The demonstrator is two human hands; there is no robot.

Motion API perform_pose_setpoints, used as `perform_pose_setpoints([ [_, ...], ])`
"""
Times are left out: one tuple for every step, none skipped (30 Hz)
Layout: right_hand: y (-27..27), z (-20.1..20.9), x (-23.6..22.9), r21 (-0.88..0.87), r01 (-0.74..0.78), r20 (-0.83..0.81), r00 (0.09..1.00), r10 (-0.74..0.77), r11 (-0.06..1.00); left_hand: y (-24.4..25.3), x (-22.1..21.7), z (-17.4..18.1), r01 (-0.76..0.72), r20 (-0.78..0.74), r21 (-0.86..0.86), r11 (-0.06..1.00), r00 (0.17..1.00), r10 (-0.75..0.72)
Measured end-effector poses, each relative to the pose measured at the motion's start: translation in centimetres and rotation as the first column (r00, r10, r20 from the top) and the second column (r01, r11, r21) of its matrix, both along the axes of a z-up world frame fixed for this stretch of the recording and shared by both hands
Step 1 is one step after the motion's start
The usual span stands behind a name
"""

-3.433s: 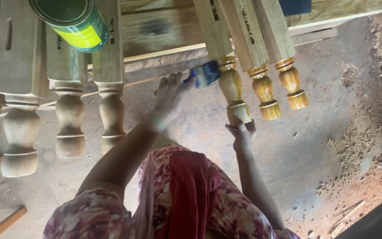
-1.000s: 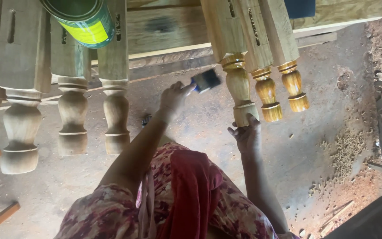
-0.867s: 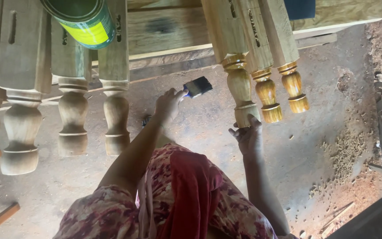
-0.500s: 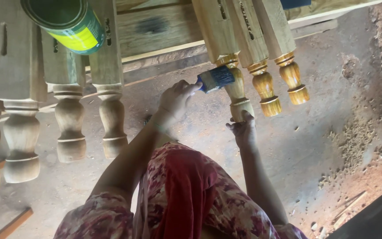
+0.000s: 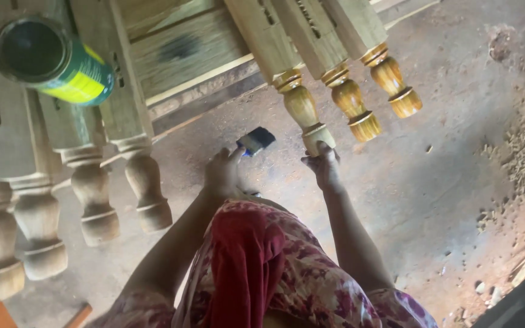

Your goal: Varnish wooden furniture legs using a paint brush.

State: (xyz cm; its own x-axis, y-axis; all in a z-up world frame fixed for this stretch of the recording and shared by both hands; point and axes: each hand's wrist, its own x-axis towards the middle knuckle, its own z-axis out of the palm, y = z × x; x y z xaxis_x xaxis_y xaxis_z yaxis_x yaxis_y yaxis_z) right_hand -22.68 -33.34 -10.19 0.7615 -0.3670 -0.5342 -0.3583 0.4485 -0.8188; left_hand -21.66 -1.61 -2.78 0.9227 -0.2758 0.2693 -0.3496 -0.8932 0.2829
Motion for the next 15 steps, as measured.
perform_pose_setpoints([
  [0.1,-0.6,0.0,-0.005,0.010,0.010,1.000,-0.010,1.000,0.0,0.5,-2.9,0.019,-0.103,-0.076,0.997,0.994,-0.027],
  [0.2,-1.2,-0.5,-0.013,0.012,0.008,1.000,-0.012,1.000,-0.1,0.2,-5.8,0.020,-0.217,-0.154,0.988,0.975,-0.053],
  [0.7,-1.3,-0.8,-0.011,0.022,0.001,1.000,-0.022,1.000,-0.8,1.0,-4.4,0.028,-0.223,-0.152,0.988,0.973,-0.062],
  [1.2,-1.5,-0.8,-0.028,0.014,0.000,1.000,-0.014,1.000,-1.5,1.9,-3.0,0.053,-0.132,-0.157,0.986,0.988,-0.074],
  [1.8,-1.6,-0.8,-0.045,0.006,-0.001,1.000,-0.006,0.999,-2.1,2.8,-1.6,0.078,-0.040,-0.159,0.984,0.996,-0.085],
  [2.3,-1.6,-1.0,-0.040,0.004,0.000,1.000,-0.004,0.999,-2.9,3.9,-1.1,0.075,-0.039,-0.154,0.985,0.996,-0.082],
  [2.7,-1.6,-1.2,-0.045,-0.004,0.006,1.000,0.004,0.999,-3.7,4.9,-0.6,0.057,0.093,-0.106,0.993,0.995,-0.047],
  [3.1,-1.5,-1.7,-0.051,-0.008,0.008,1.000,0.009,0.999,-4.5,5.8,-0.1,0.035,0.222,-0.062,0.997,0.975,-0.020],
  [3.2,-1.4,-1.6,-0.046,-0.008,0.007,1.000,0.008,0.999,-4.7,5.6,-1.1,0.035,0.220,-0.057,0.998,0.975,-0.022],
  [3.2,-1.3,-1.5,-0.038,-0.016,0.015,1.000,0.016,0.999,-4.9,5.4,-2.0,0.054,0.180,-0.037,0.998,0.982,-0.047],
  [3.2,-1.2,-1.4,-0.029,-0.024,0.024,0.999,0.024,0.999,-5.3,5.3,-2.9,0.074,0.140,-0.017,0.997,0.988,-0.071],
  [3.3,-1.1,-1.3,-0.026,-0.018,0.029,0.999,0.019,1.000,-4.3,4.4,-3.2,0.079,0.145,-0.013,0.997,0.987,-0.077],
  [3.3,-1.0,-1.2,-0.016,-0.023,0.032,0.999,0.023,1.000,-3.3,3.6,-3.4,0.077,0.138,0.018,0.997,0.987,-0.079],
  [3.4,-1.0,-1.4,-0.004,-0.027,0.032,0.999,0.027,1.000,-2.2,2.5,-3.6,0.076,0.128,0.050,0.996,0.988,-0.082],
  [3.7,-0.5,-1.5,0.001,-0.021,0.034,0.999,0.021,1.000,-1.4,1.7,-4.4,0.082,0.129,0.056,0.995,0.988,-0.088],
])
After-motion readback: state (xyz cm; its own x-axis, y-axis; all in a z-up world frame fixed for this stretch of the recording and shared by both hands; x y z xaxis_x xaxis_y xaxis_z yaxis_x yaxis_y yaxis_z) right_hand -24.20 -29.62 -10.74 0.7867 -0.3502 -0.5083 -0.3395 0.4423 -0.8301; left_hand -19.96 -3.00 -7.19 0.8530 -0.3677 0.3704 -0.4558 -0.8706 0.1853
